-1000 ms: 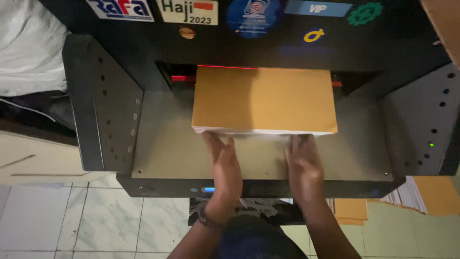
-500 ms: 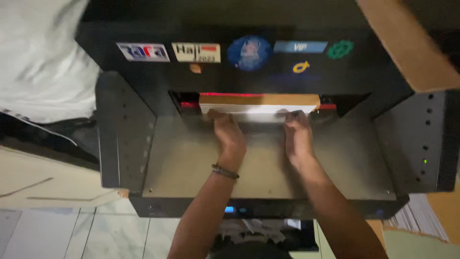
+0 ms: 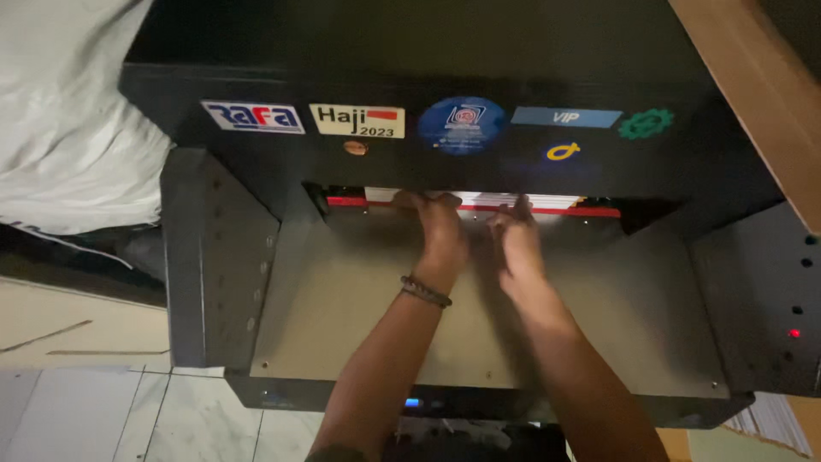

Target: The person places stacks of paper into a paper cutting machine, aligns them against the guide, and operates the machine to cut the paper. The person repeats this process with multiple stacks of paper.

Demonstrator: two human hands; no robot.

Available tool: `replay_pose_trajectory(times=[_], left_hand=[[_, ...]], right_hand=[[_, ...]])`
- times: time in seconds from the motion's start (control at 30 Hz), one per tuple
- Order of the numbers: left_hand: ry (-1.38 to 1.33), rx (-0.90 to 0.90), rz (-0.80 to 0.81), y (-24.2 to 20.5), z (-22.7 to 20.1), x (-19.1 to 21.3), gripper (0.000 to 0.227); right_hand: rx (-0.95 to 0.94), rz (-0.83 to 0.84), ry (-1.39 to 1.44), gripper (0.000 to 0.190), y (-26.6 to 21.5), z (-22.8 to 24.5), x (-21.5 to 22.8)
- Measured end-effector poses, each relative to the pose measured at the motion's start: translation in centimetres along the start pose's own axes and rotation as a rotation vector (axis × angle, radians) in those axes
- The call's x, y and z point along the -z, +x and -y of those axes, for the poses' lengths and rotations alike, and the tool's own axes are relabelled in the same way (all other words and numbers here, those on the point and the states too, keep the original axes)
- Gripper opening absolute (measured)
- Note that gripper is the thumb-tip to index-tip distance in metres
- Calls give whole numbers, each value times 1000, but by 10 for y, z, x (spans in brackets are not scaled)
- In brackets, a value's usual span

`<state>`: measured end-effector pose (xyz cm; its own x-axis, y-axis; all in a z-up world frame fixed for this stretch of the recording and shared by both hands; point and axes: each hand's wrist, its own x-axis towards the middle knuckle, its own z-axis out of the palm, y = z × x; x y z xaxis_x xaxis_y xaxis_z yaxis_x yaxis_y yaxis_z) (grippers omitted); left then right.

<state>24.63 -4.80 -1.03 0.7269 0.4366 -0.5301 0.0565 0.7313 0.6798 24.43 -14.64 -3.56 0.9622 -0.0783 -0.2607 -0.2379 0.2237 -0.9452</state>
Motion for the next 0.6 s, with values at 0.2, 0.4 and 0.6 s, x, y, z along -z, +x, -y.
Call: replay_pose_trajectory(times=[0.2, 0.4, 0.6], left_hand=[[-79, -130, -2, -17, -16, 16, 84], [-205, -318, 33, -28, -76, 59, 88], [1011, -1107, -17, 60, -92, 116, 50]], right_hand=[[-8, -2, 20, 78, -4, 5, 19], [72, -47, -611, 58, -18, 48, 78], [513, 59, -931, 84, 45, 56, 119]])
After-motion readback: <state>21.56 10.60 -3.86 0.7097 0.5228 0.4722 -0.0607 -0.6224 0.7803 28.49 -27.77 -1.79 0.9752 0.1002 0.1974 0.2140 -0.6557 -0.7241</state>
